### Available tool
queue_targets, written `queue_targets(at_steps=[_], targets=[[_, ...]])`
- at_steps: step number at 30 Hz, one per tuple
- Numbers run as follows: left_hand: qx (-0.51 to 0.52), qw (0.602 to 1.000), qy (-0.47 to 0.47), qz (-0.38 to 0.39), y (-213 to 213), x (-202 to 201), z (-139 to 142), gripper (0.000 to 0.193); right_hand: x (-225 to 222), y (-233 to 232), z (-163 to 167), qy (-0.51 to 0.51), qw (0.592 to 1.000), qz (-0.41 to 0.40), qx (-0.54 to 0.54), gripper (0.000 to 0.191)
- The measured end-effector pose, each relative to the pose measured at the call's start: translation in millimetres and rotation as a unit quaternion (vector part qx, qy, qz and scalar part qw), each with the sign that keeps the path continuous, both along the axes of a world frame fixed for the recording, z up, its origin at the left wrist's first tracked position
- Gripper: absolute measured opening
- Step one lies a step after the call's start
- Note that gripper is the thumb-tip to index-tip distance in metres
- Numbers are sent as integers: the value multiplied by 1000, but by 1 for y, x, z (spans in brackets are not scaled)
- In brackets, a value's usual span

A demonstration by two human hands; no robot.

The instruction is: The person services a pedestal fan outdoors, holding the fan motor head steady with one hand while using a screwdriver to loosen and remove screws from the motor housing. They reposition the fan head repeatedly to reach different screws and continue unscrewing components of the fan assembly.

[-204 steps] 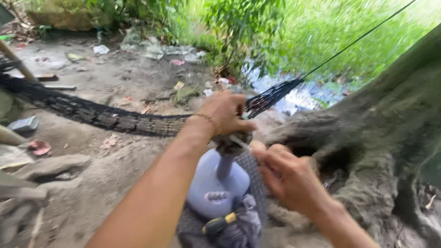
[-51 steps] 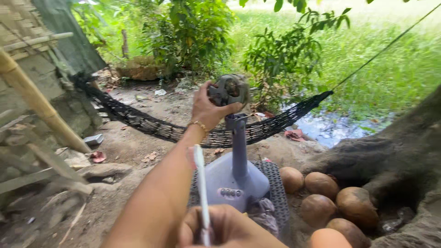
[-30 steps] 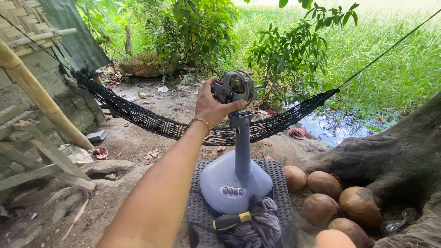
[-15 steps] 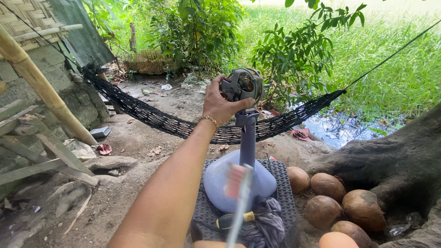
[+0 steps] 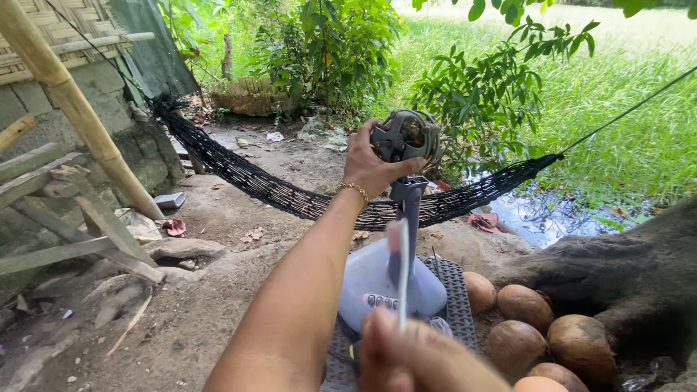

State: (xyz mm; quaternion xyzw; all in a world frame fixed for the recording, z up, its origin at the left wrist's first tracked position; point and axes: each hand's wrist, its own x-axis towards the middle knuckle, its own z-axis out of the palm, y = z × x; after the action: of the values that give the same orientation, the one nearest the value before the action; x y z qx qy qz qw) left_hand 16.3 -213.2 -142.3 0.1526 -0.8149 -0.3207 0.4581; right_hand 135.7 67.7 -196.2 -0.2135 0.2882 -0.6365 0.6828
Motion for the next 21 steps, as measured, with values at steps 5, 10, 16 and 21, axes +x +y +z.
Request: queue_targets(at_steps=[5,10,16,21], targets=[[-20,1000,2,4,4,6,7,129,-81,-4,33,83,986,-80,-122,39],[20,997,-72,32,16,15,16,131,-149,-27,54,468,818,-335,-2,39],[41,991,-95,90,29,15,18,127,-189,-40,82,728,546,-406,83,29],[36,994,-69,72,23,15,13,127,-192,-55,100,798,434,-408,93,18]])
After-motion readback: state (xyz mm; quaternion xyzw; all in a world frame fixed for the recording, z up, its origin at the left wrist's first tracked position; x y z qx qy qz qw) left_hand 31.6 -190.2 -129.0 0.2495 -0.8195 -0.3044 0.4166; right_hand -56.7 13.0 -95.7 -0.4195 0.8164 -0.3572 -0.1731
